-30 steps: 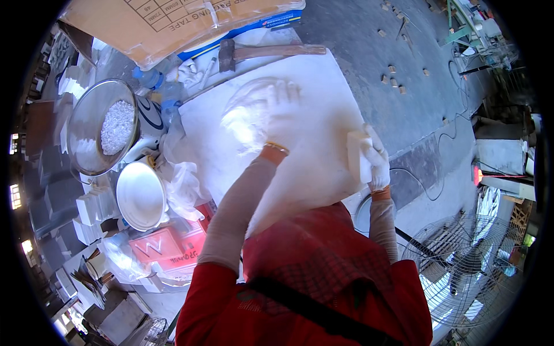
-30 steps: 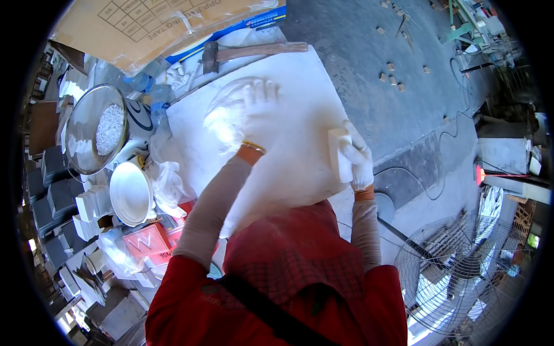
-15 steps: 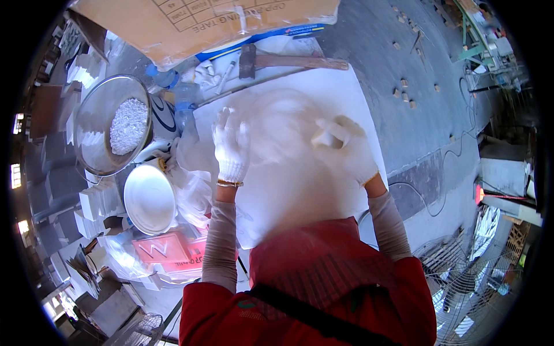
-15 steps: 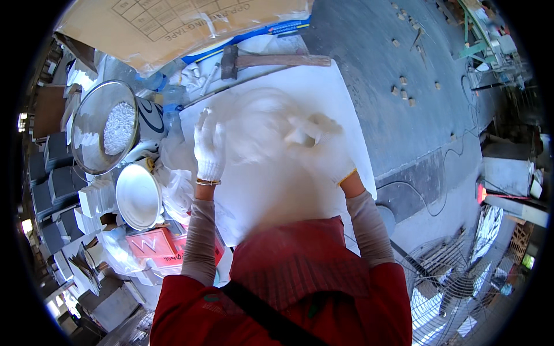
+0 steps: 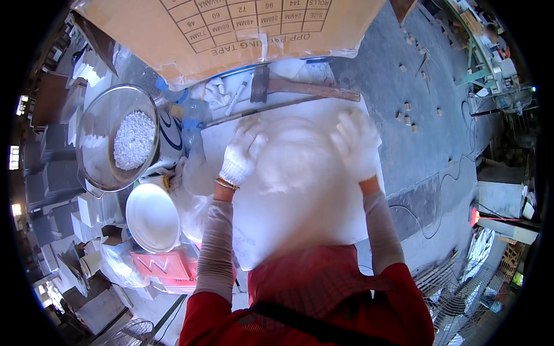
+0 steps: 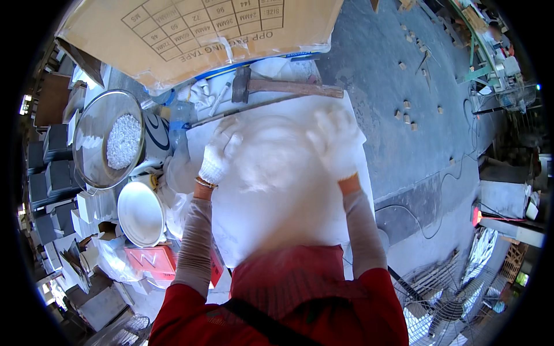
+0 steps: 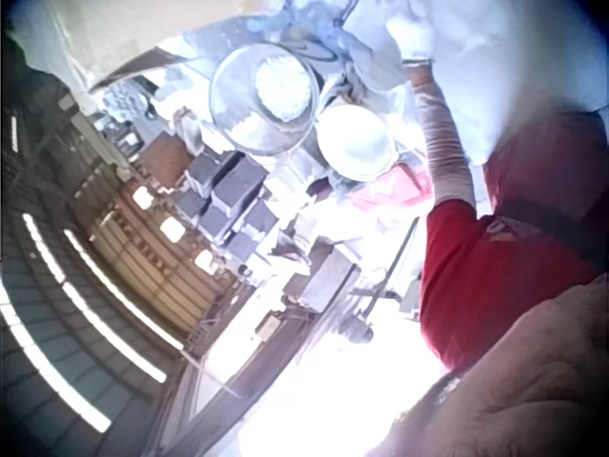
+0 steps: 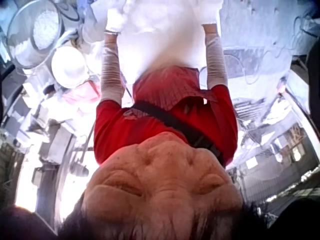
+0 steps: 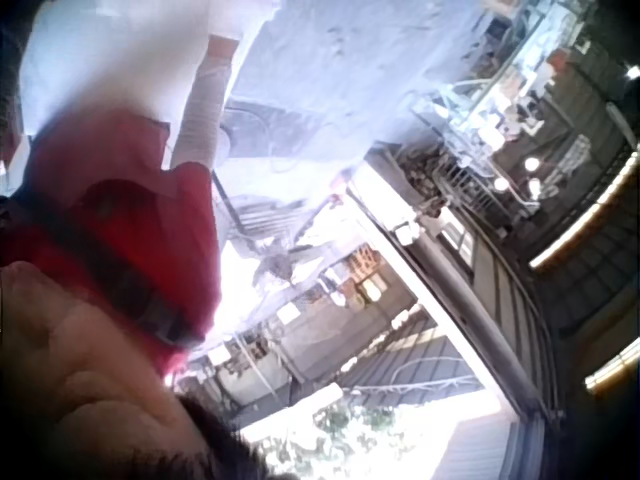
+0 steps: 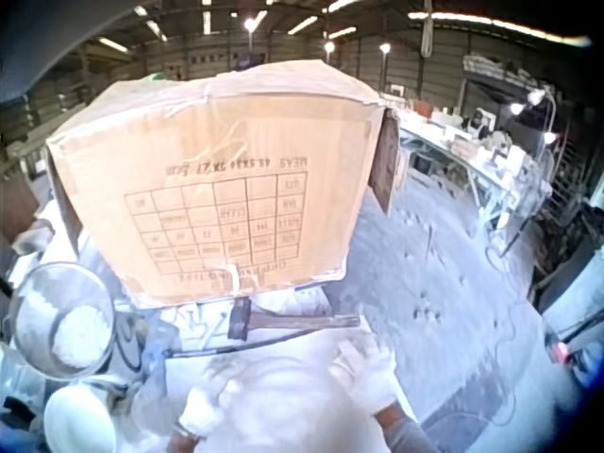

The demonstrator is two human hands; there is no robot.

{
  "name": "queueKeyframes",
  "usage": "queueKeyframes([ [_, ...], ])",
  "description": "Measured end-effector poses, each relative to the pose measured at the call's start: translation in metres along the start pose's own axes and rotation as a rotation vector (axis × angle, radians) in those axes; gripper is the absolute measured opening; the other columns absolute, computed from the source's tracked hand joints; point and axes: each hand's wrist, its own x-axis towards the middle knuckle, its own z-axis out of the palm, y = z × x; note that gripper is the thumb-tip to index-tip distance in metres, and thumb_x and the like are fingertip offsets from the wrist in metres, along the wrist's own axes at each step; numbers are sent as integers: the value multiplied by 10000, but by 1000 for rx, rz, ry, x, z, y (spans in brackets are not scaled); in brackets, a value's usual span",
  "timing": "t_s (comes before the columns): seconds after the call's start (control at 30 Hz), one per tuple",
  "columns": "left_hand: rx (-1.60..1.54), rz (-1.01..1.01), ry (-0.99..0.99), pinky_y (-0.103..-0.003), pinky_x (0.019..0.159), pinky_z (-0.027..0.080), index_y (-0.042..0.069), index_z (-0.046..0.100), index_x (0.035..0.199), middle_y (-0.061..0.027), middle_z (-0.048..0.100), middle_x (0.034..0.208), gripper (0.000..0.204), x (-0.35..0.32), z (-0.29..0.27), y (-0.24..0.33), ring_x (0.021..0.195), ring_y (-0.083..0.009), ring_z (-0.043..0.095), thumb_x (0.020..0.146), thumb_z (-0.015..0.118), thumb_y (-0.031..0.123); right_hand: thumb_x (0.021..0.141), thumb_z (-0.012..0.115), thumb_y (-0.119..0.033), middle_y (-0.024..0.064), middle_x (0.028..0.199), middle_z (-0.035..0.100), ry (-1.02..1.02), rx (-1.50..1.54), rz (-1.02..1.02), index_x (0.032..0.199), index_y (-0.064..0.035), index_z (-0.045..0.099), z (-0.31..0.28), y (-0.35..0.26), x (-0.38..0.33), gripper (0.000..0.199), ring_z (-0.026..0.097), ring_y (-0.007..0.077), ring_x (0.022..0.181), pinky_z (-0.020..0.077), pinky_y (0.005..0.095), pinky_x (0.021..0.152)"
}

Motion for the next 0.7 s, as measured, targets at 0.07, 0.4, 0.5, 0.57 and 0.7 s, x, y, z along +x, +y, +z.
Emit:
queueKeyframes([
  [0.07,23,60,-52,-514,1203,445,50,694,1371,-222,645,1447,372,11,0,-9,1408,-446,563,1039,696,218,988,730,-292,193,1499,611,-57,201,-114,1461,-113,661,3,-16,-14,511,550,447,1405,439,532,1181],
  [0.4,193,329,-296,-569,1284,336,14,632,1419,-226,588,1505,531,55,25,-2,1493,-454,473,931,735,197,1087,615,-275,188,1447,688,-181,923,202,1403,-20,707,49,-29,54,416,628,346,1357,460,435,1172],
  [0.5,258,326,-336,-562,1289,330,11,628,1417,-234,594,1475,557,58,24,7,1485,-466,470,899,743,179,1097,600,-273,171,1425,713,-451,1098,337,1393,5,714,38,-46,71,422,630,296,1365,449,408,1190],
  [0.57,263,256,-352,-571,1299,314,9,624,1435,-237,556,1531,652,44,28,8,1516,-457,436,821,755,185,1114,553,-257,162,1432,713,-450,1198,371,1387,21,718,46,-54,59,423,627,274,1374,423,398,1210],
  [0.7,180,170,-296,-593,1291,311,7,621,1446,-262,520,1569,698,10,24,31,1517,-486,417,814,781,256,1068,616,-236,138,1324,778,-326,1189,194,1283,-14,786,56,-66,32,353,715,259,1249,512,379,1127],
])
